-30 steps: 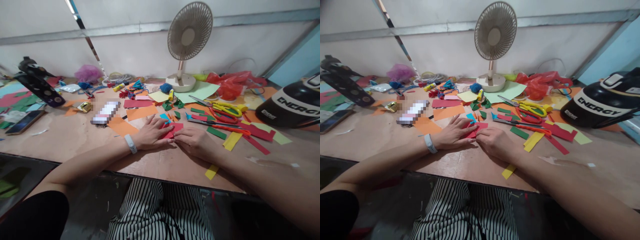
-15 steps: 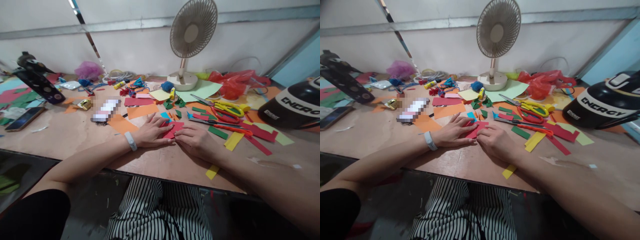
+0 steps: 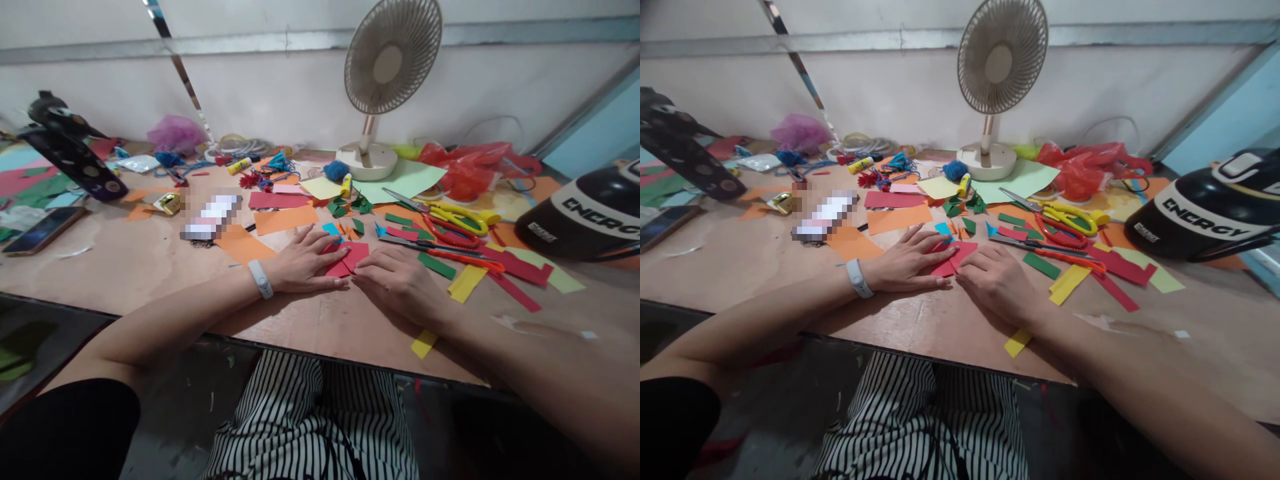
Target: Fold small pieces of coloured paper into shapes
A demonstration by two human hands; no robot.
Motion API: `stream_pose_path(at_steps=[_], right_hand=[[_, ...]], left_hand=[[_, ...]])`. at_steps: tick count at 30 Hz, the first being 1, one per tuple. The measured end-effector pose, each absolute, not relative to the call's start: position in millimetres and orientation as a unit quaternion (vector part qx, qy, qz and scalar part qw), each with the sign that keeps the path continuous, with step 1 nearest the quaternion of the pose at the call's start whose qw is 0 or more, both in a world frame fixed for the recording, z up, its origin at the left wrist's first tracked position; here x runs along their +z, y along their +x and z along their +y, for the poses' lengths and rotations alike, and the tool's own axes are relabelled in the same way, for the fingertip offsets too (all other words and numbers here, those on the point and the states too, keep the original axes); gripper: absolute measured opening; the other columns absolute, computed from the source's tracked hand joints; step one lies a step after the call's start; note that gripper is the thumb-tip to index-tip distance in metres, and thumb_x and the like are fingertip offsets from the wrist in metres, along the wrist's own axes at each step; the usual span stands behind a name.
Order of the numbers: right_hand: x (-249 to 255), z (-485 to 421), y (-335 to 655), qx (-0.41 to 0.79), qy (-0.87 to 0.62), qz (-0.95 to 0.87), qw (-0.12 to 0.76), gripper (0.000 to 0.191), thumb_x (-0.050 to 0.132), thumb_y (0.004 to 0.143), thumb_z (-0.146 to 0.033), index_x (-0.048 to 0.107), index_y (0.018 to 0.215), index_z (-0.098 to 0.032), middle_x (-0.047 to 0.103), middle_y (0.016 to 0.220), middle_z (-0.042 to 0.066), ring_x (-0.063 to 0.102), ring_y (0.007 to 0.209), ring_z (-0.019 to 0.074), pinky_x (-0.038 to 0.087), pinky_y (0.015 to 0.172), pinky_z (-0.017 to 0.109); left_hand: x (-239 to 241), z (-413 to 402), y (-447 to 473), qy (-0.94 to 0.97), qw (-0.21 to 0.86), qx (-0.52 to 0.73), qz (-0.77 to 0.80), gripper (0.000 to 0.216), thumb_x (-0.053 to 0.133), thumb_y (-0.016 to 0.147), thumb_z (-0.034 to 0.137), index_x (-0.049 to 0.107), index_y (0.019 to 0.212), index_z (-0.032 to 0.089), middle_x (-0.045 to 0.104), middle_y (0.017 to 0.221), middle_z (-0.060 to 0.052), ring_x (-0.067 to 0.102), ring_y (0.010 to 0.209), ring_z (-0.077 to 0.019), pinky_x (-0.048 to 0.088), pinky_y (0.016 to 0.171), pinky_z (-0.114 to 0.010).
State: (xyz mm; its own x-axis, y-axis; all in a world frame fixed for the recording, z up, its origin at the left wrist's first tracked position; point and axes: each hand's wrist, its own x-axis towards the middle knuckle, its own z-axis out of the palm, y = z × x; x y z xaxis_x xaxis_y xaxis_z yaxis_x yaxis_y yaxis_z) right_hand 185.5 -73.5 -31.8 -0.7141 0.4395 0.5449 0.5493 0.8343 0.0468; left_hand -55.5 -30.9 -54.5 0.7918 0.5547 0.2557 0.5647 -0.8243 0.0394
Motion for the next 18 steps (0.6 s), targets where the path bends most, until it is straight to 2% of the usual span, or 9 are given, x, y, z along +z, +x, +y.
stream_pose_path(at_steps=[7,14,18], right_hand=[[-31.9,-73.7,183.8,-0.089,-0.264,-0.922,0.270,0.016,0.058,0.095,-0.017,0.072,0.087,-0.015,0.071,0.085,0.008,0.062,0.087,0.0215,0.049,0.081,0.036],[-32.4,-73.4,185.5,-0.092,-0.252,-0.933,0.239,0.019,0.055,0.097,-0.018,0.072,0.089,-0.015,0.071,0.084,0.007,0.058,0.081,0.0205,0.047,0.079,0.035],[-32.5,-73.6,185.6,-0.091,-0.256,-0.934,0.234,0.021,0.053,0.099,-0.019,0.072,0.090,-0.017,0.071,0.083,0.006,0.059,0.083,0.0200,0.046,0.085,0.037]], left_hand=[[-50.6,-32.0,-55.4,-0.949,0.033,-0.108,-0.295,0.076,0.028,0.093,0.076,0.047,0.146,0.025,0.050,0.147,-0.011,0.040,0.138,-0.0273,0.018,0.120,-0.052],[-49.2,-32.6,-55.2,-0.950,0.032,-0.109,-0.292,0.076,0.028,0.094,0.076,0.048,0.145,0.024,0.050,0.146,-0.012,0.041,0.137,-0.0284,0.020,0.119,-0.053],[-47.9,-33.2,-54.9,-0.950,0.031,-0.107,-0.293,0.076,0.027,0.094,0.075,0.049,0.144,0.022,0.050,0.146,-0.013,0.040,0.137,-0.0288,0.019,0.120,-0.054]])
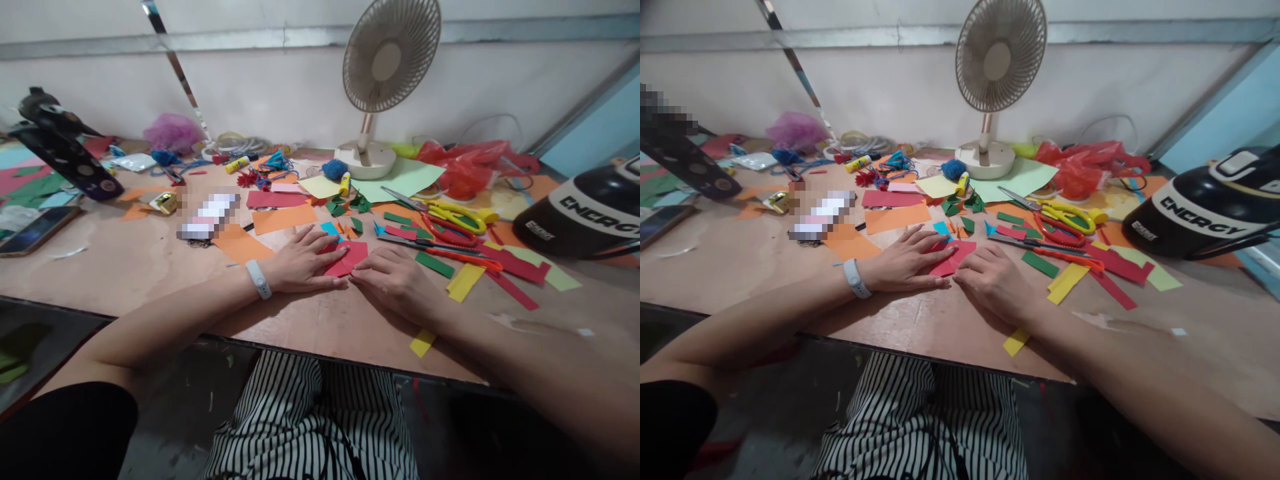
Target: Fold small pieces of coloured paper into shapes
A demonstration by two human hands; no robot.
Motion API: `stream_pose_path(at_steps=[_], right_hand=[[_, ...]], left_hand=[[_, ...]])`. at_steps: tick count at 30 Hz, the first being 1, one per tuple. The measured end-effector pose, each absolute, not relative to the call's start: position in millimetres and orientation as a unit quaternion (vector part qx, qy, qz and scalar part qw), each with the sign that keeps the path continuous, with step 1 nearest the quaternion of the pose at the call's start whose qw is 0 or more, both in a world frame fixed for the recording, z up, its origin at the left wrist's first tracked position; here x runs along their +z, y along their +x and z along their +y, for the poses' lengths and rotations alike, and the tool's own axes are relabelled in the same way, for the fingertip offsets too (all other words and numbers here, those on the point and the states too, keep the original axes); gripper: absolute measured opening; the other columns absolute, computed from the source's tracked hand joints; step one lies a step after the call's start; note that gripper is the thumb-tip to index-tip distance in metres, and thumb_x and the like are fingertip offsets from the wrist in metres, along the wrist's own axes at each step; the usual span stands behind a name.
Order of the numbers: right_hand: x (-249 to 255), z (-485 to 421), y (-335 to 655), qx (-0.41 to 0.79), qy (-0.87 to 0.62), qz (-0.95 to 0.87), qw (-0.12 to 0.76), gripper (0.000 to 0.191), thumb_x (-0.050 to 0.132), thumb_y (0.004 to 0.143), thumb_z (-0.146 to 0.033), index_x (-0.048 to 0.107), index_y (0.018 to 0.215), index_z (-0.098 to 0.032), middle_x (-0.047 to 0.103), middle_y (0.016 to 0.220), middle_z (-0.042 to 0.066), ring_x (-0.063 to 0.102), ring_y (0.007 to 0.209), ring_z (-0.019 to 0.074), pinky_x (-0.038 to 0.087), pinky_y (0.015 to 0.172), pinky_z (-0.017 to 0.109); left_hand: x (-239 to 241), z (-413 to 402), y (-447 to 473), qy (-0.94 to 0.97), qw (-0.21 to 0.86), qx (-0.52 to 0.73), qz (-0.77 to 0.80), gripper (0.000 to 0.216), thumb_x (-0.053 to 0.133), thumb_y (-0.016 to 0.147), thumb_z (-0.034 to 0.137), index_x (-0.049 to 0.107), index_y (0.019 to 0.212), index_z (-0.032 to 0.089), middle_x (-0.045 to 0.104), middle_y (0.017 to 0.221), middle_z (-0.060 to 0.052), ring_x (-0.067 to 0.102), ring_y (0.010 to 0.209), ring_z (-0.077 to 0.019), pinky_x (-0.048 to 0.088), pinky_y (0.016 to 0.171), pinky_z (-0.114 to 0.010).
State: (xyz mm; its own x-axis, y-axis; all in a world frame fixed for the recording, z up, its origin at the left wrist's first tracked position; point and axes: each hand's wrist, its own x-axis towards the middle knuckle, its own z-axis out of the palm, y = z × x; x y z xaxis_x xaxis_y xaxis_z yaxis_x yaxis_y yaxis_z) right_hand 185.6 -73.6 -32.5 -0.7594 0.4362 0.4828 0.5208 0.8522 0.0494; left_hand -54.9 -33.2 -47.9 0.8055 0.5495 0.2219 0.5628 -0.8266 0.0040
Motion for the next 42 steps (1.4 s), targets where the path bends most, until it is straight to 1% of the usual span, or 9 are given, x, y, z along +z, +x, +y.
stream_pose_path(at_steps=[9,17,21,24,27,31,35,40,42], right_hand=[[-32,-73,185,-0.088,-0.257,-0.932,0.241,0.022,0.053,0.099,-0.018,0.072,0.089,-0.017,0.070,0.082,0.006,0.059,0.081,0.0191,0.046,0.083,0.036],[-36,-74,184,-0.081,-0.241,-0.928,0.272,0.021,0.054,0.097,-0.017,0.071,0.085,-0.017,0.073,0.088,0.008,0.063,0.085,0.0207,0.053,0.078,0.035],[-35,-79,182,-0.040,-0.254,-0.929,0.265,0.020,0.054,0.095,-0.017,0.072,0.085,-0.015,0.073,0.089,0.011,0.066,0.083,0.0212,0.055,0.076,0.036],[-32,-82,182,-0.018,-0.259,-0.930,0.259,0.020,0.056,0.094,-0.021,0.073,0.086,-0.014,0.073,0.089,0.012,0.067,0.081,0.0219,0.055,0.076,0.037],[-29,-82,183,-0.010,-0.264,-0.930,0.256,0.021,0.055,0.093,-0.023,0.073,0.085,-0.014,0.074,0.088,0.011,0.067,0.082,0.0217,0.055,0.076,0.036],[-28,-80,182,-0.023,-0.263,-0.930,0.256,0.022,0.054,0.093,-0.022,0.073,0.082,-0.016,0.074,0.085,0.009,0.067,0.079,0.0209,0.054,0.079,0.038],[-27,-80,181,-0.035,-0.261,-0.930,0.258,0.026,0.054,0.093,-0.021,0.073,0.077,-0.017,0.072,0.081,0.008,0.064,0.077,0.0201,0.053,0.082,0.039],[-26,-80,182,-0.049,-0.246,-0.935,0.251,0.024,0.055,0.092,-0.018,0.073,0.077,-0.018,0.073,0.083,0.006,0.065,0.079,0.0194,0.046,0.101,0.049],[-24,-79,185,-0.050,-0.234,-0.940,0.243,0.023,0.056,0.092,-0.019,0.073,0.077,-0.019,0.073,0.083,0.005,0.065,0.078,0.0190,0.043,0.105,0.052]], left_hand=[[-47,-35,-55,-0.947,0.022,-0.113,-0.299,0.074,0.030,0.093,0.075,0.049,0.142,0.024,0.048,0.149,-0.012,0.040,0.138,-0.0289,0.021,0.119,-0.054],[-47,-35,-53,-0.948,0.032,-0.106,-0.297,0.073,0.029,0.094,0.075,0.050,0.143,0.024,0.052,0.143,-0.012,0.043,0.135,-0.0283,0.022,0.119,-0.052],[-49,-33,-54,-0.950,0.035,-0.110,-0.292,0.073,0.029,0.095,0.074,0.049,0.143,0.023,0.052,0.143,-0.012,0.044,0.134,-0.0284,0.022,0.119,-0.053],[-50,-32,-54,-0.953,0.031,-0.116,-0.278,0.074,0.028,0.096,0.072,0.044,0.147,0.022,0.048,0.149,-0.013,0.041,0.139,-0.0293,0.019,0.121,-0.053],[-48,-34,-56,-0.959,0.003,-0.114,-0.261,0.078,0.028,0.096,0.072,0.034,0.153,0.020,0.038,0.157,-0.013,0.033,0.146,-0.0279,0.017,0.124,-0.050],[-43,-42,-59,-0.965,-0.072,-0.069,-0.243,0.082,0.030,0.096,0.072,0.027,0.157,0.018,0.031,0.160,-0.012,0.028,0.150,-0.0236,0.016,0.125,-0.043],[-40,-46,-61,-0.962,-0.104,-0.039,-0.248,0.088,0.036,0.092,0.076,0.029,0.157,0.017,0.027,0.161,-0.013,0.023,0.152,-0.0257,0.014,0.126,-0.045],[-39,-46,-61,-0.963,-0.106,-0.032,-0.245,0.091,0.042,0.089,0.078,0.029,0.157,0.018,0.019,0.163,-0.014,0.019,0.153,-0.0281,0.013,0.125,-0.048],[-39,-46,-61,-0.965,-0.104,-0.035,-0.240,0.090,0.045,0.088,0.077,0.031,0.156,0.021,0.016,0.164,-0.014,0.017,0.153,-0.0289,0.012,0.125,-0.048]])
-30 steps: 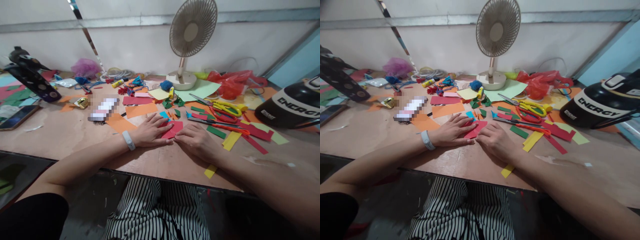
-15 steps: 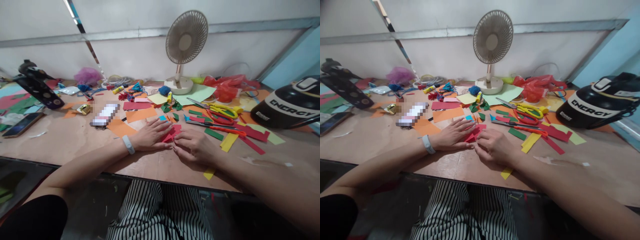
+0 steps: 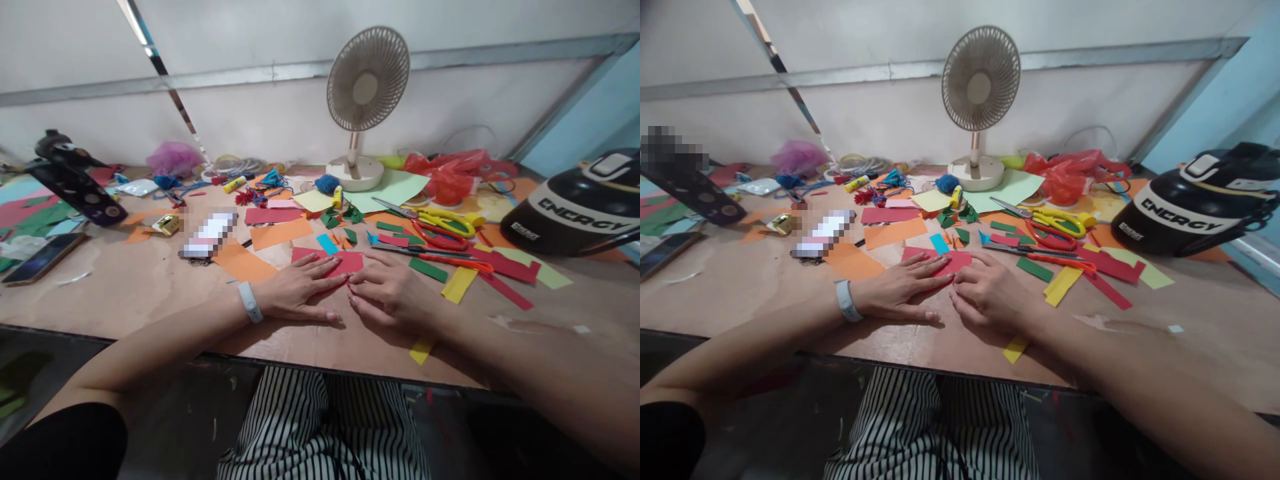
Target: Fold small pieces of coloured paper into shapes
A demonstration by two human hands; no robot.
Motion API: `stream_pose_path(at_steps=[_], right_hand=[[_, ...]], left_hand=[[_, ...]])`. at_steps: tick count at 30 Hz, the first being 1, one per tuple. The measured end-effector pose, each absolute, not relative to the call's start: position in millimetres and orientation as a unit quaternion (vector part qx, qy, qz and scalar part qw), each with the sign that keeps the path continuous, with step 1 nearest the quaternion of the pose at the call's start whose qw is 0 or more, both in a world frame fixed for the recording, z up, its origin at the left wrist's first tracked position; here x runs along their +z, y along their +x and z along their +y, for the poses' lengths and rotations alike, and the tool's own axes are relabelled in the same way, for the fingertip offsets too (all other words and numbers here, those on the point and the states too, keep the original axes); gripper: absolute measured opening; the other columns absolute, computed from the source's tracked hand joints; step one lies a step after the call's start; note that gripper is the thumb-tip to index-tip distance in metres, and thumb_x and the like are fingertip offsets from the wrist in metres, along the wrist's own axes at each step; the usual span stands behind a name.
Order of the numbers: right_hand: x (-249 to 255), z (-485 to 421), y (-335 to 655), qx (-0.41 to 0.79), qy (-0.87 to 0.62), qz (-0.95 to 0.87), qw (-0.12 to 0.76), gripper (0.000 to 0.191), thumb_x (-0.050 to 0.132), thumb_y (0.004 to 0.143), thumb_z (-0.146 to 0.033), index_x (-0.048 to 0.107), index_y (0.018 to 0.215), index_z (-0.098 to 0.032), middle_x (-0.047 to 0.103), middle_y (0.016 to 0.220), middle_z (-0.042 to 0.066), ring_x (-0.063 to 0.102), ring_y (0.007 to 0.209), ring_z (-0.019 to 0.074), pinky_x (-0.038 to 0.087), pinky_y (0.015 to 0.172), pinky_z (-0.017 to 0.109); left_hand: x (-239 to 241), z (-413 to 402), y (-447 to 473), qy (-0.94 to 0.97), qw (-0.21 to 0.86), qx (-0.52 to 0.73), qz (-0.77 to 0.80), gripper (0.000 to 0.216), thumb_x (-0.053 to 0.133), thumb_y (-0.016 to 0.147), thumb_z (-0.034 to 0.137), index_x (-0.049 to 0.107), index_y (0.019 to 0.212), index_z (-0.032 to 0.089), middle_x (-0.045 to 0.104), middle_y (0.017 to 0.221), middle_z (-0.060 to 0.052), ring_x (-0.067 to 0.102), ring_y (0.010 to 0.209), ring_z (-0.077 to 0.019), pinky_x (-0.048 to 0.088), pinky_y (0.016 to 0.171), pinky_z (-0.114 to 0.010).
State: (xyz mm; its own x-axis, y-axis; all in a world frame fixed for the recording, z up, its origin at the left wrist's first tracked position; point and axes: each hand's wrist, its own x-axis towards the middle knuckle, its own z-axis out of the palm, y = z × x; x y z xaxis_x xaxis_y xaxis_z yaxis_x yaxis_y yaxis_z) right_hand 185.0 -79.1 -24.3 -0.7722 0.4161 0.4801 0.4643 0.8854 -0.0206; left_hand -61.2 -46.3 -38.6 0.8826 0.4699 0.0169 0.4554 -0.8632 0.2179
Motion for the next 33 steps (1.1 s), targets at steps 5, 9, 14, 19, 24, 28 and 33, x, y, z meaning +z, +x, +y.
stream_pose_path(at_steps=[5,9,14,19,24,28,33], right_hand=[[-19,-73,194,0.030,-0.241,-0.940,0.241,0.025,0.057,0.093,-0.024,0.072,0.073,-0.021,0.071,0.075,0.002,0.064,0.071,0.0166,0.042,0.105,0.051],[-23,-63,197,0.070,-0.303,-0.906,0.286,0.021,0.056,0.094,-0.027,0.072,0.082,-0.019,0.070,0.083,0.007,0.064,0.079,0.0192,0.052,0.087,0.041],[-34,-53,192,0.000,-0.317,-0.913,0.257,0.023,0.058,0.093,-0.032,0.073,0.106,-0.019,0.069,0.110,0.013,0.063,0.102,0.0274,0.051,0.089,0.047],[-38,-51,188,-0.027,-0.322,-0.918,0.228,0.026,0.056,0.093,-0.030,0.073,0.110,-0.019,0.068,0.115,0.014,0.061,0.105,0.0297,0.048,0.091,0.049],[-38,-52,188,-0.031,-0.329,-0.920,0.211,0.028,0.054,0.095,-0.033,0.073,0.110,-0.020,0.069,0.111,0.012,0.060,0.102,0.0275,0.044,0.091,0.047],[-36,-52,188,-0.052,-0.314,-0.924,0.211,0.026,0.053,0.095,-0.032,0.074,0.105,-0.020,0.069,0.107,0.010,0.059,0.097,0.0253,0.041,0.092,0.045],[-34,-53,189,-0.069,-0.307,-0.924,0.216,0.024,0.054,0.093,-0.028,0.076,0.098,-0.020,0.069,0.100,0.009,0.060,0.095,0.0261,0.039,0.092,0.047]], left_hand=[[-39,-47,-63,0.965,0.107,0.042,0.237,0.090,0.047,0.086,0.079,0.035,0.154,0.021,0.019,0.163,-0.015,0.019,0.152,-0.0297,0.013,0.125,-0.050],[-41,-45,-63,0.965,0.106,0.049,0.234,0.094,0.049,0.083,0.081,0.035,0.154,0.022,0.021,0.162,-0.016,0.023,0.151,-0.0313,0.015,0.124,-0.051],[-41,-45,-63,0.964,0.118,0.071,0.228,0.095,0.053,0.080,0.081,0.041,0.152,0.020,0.022,0.161,-0.017,0.025,0.150,-0.0333,0.016,0.123,-0.054],[-42,-45,-62,0.963,0.123,0.085,0.222,0.092,0.057,0.079,0.079,0.045,0.149,0.022,0.024,0.161,-0.016,0.026,0.150,-0.0335,0.016,0.123,-0.057],[-42,-45,-62,0.963,0.127,0.082,0.225,0.094,0.058,0.077,0.081,0.045,0.149,0.022,0.024,0.161,-0.016,0.027,0.150,-0.0345,0.015,0.123,-0.058],[-38,-47,-62,0.963,0.124,0.071,0.229,0.093,0.059,0.076,0.080,0.047,0.148,0.022,0.022,0.162,-0.016,0.027,0.150,-0.0349,0.018,0.122,-0.056],[-36,-47,-62,0.961,0.127,0.079,0.231,0.095,0.060,0.074,0.082,0.047,0.148,0.024,0.026,0.161,-0.015,0.029,0.148,-0.0358,0.019,0.122,-0.057]])
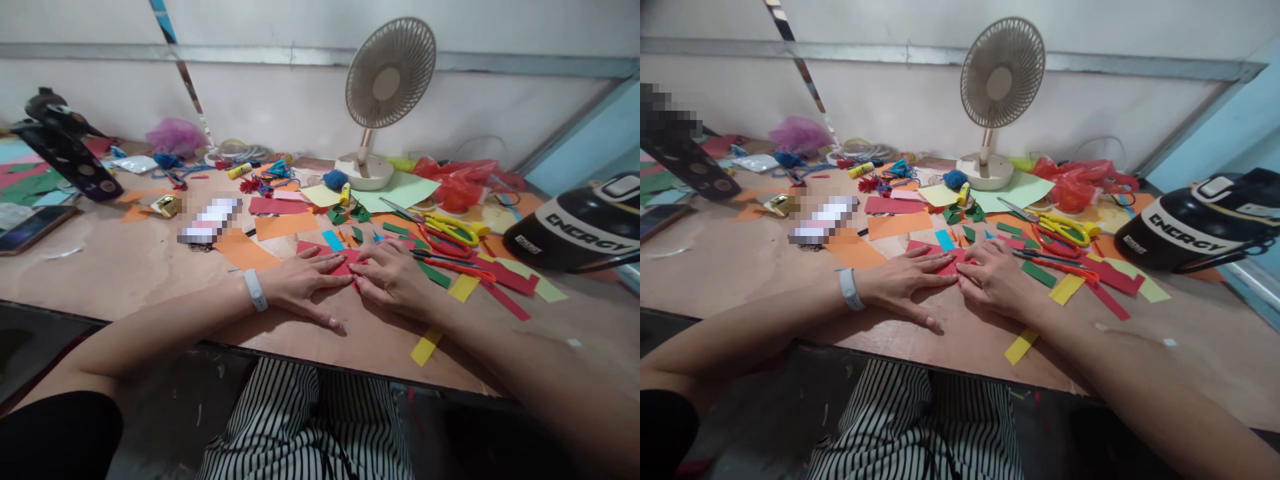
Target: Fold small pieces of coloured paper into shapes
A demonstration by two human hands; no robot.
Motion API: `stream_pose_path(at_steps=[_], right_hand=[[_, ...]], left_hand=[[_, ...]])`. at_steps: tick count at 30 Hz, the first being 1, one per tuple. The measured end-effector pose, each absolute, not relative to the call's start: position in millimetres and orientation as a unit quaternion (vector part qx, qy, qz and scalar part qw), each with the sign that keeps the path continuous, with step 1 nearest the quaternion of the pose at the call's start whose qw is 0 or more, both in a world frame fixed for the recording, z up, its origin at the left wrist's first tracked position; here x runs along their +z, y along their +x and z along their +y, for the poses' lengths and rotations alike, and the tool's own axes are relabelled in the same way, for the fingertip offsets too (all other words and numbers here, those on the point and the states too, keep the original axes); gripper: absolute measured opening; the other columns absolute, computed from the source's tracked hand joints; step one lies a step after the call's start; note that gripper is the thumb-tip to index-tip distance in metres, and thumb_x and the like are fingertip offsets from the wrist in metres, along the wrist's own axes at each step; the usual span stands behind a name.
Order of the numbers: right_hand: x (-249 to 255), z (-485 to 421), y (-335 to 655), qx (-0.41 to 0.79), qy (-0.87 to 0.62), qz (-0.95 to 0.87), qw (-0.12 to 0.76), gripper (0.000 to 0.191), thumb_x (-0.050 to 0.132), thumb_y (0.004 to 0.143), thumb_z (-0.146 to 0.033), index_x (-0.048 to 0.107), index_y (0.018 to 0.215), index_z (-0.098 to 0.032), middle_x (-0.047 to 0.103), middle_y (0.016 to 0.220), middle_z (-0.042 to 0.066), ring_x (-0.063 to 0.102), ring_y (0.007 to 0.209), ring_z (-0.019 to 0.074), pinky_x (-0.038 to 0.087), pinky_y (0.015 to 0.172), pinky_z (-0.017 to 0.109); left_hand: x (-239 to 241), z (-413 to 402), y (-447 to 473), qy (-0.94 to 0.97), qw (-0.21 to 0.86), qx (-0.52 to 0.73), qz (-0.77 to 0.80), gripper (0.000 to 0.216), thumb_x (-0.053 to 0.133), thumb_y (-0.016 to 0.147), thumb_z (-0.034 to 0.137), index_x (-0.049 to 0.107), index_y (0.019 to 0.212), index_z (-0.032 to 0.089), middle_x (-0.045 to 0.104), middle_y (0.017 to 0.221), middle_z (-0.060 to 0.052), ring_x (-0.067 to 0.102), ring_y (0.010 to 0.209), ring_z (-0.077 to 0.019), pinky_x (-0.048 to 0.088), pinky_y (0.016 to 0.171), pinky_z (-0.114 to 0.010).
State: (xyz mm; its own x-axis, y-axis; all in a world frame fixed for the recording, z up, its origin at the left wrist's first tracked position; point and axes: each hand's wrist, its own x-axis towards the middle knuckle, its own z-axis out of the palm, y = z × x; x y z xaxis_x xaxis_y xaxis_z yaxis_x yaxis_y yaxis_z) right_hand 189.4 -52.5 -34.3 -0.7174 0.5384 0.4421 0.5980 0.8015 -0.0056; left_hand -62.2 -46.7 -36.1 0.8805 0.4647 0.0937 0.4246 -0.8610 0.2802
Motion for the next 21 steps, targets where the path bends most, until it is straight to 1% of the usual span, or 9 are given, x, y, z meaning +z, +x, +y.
stream_pose_path(at_steps=[5,8,12,18,21], right_hand=[[-34.7,-53.5,189.8,-0.017,-0.330,-0.920,0.210,0.026,0.054,0.093,-0.031,0.075,0.106,-0.021,0.069,0.105,0.009,0.061,0.099,0.0253,0.038,0.092,0.046],[-34.5,-53.7,189.5,-0.004,-0.332,-0.921,0.203,0.026,0.053,0.094,-0.030,0.076,0.103,-0.022,0.069,0.104,0.009,0.060,0.100,0.0253,0.036,0.092,0.046],[-33.2,-53.2,189.7,0.000,-0.328,-0.924,0.195,0.028,0.050,0.093,-0.028,0.076,0.102,-0.021,0.068,0.103,0.009,0.060,0.094,0.0240,0.035,0.092,0.047],[-31.0,-55.9,194.1,0.003,-0.317,-0.929,0.192,0.030,0.049,0.093,-0.029,0.077,0.097,-0.021,0.068,0.095,0.008,0.058,0.089,0.0227,0.034,0.089,0.046],[-30.7,-58.1,198.4,0.000,-0.311,-0.930,0.194,0.029,0.049,0.093,-0.027,0.077,0.097,-0.021,0.068,0.092,0.007,0.057,0.086,0.0215,0.033,0.088,0.044]], left_hand=[[-37.6,-46.5,-62.4,0.963,0.124,0.075,0.227,0.096,0.059,0.073,0.083,0.046,0.149,0.025,0.024,0.162,-0.014,0.026,0.150,-0.0354,0.017,0.122,-0.058],[-37.6,-46.8,-62.7,0.962,0.124,0.075,0.230,0.096,0.059,0.073,0.083,0.045,0.149,0.026,0.023,0.162,-0.013,0.026,0.150,-0.0368,0.020,0.121,-0.059],[-35.1,-47.0,-63.2,0.964,0.129,0.062,0.226,0.096,0.058,0.073,0.084,0.044,0.150,0.027,0.021,0.163,-0.014,0.025,0.150,-0.0369,0.019,0.121,-0.059],[-32.9,-46.7,-62.9,0.964,0.122,0.035,0.233,0.099,0.053,0.074,0.087,0.039,0.152,0.028,0.019,0.163,-0.014,0.021,0.152,-0.0337,0.014,0.122,-0.058],[-33.7,-46.1,-63.1,0.966,0.123,0.035,0.225,0.098,0.054,0.074,0.086,0.039,0.152,0.028,0.019,0.163,-0.015,0.021,0.151,-0.0355,0.012,0.122,-0.060]])
